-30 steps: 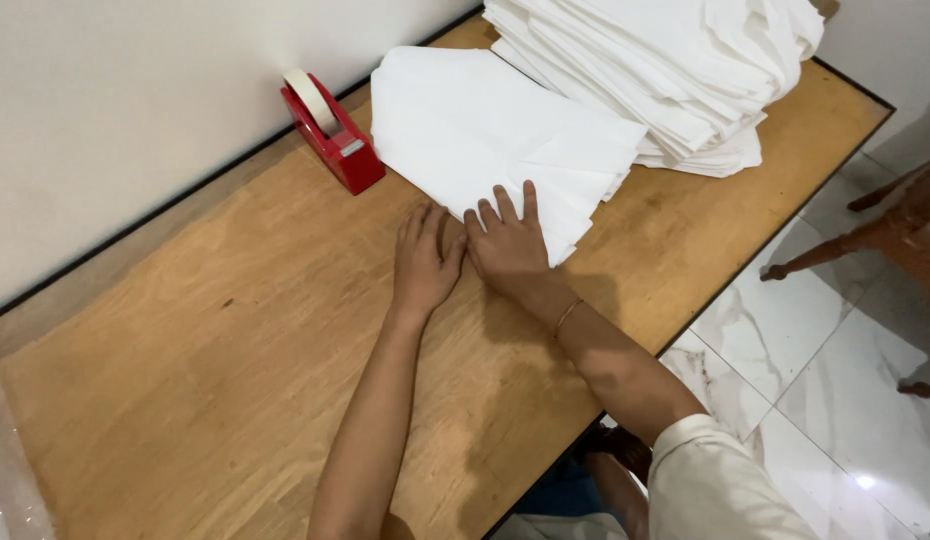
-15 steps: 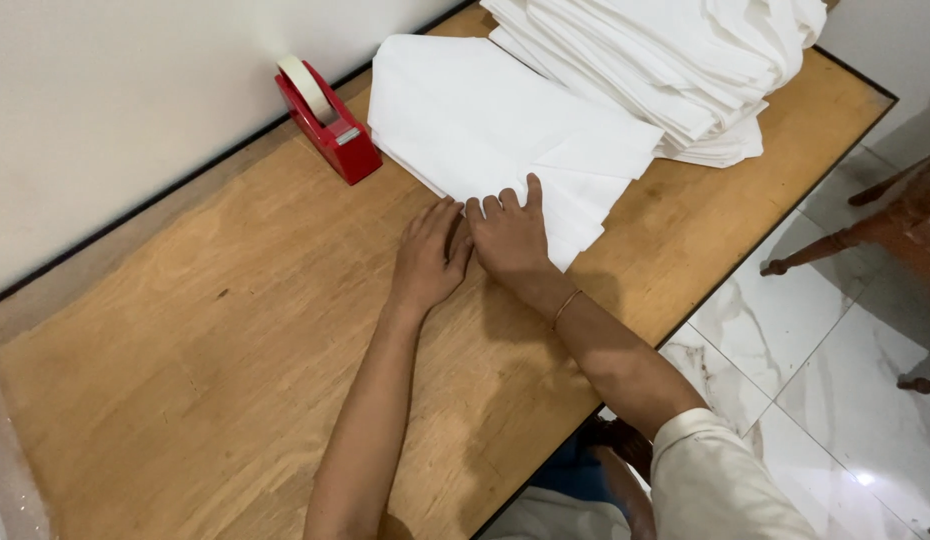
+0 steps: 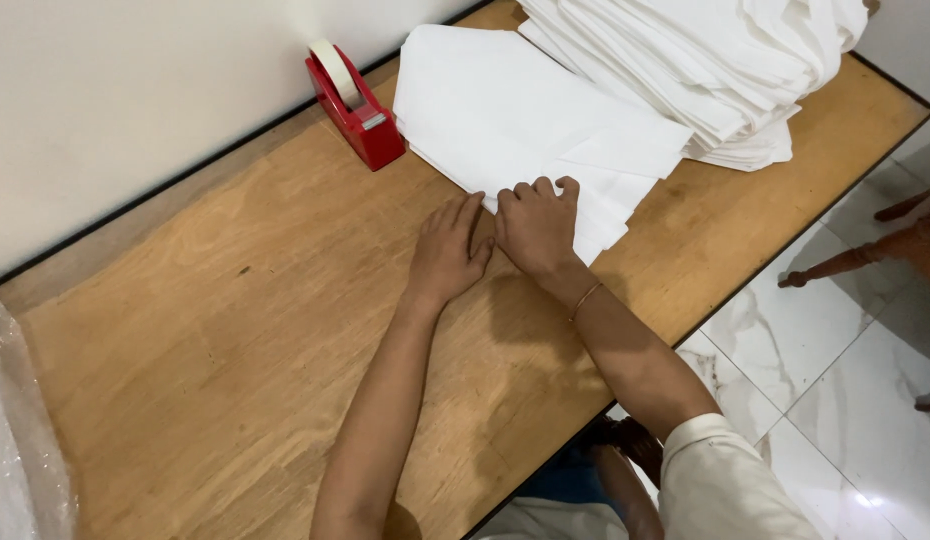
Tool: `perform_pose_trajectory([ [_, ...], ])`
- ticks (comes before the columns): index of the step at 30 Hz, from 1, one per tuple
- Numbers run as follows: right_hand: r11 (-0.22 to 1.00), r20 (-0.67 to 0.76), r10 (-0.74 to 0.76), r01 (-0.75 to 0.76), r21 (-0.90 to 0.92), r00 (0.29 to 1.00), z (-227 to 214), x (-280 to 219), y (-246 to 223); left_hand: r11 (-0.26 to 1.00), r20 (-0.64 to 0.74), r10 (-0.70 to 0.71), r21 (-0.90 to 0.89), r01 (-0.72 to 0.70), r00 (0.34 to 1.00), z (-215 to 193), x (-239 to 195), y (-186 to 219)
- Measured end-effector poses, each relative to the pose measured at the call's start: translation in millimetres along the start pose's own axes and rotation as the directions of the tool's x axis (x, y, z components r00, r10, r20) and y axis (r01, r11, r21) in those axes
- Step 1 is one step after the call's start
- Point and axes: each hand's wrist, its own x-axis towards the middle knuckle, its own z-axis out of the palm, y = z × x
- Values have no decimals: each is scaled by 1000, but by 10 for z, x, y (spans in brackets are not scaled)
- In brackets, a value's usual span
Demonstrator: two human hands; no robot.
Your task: The person wraps a stack of white items in bubble wrap and secures it with tape. Then, the person folds white tote bags and stacks them on the table.
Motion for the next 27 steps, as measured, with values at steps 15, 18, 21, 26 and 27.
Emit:
perform_pose_trajectory([
  [15,982,-488,180,-126,141,854,-454,-26,112,998,33,-44,47,42,998,-20,4,22],
  [18,986,-533,153,-90,142,832,-485,-32,33,947,-60,-80,-315,57,995,-166,15,111],
  [21,999,-520,34,-12,45,853,-486,-70,-13,535,-243,-111,-832,-148,964,126,150,-138],
  [26,999,-443,-48,37,-33,895,-573,-115,-240,408,-265,-71,-887,-214,962,296,232,-86],
  [27,999,-448,-34,11,-53,893,-602,-121,-294,461,-263,-41,-861,-216,964,329,237,-118],
])
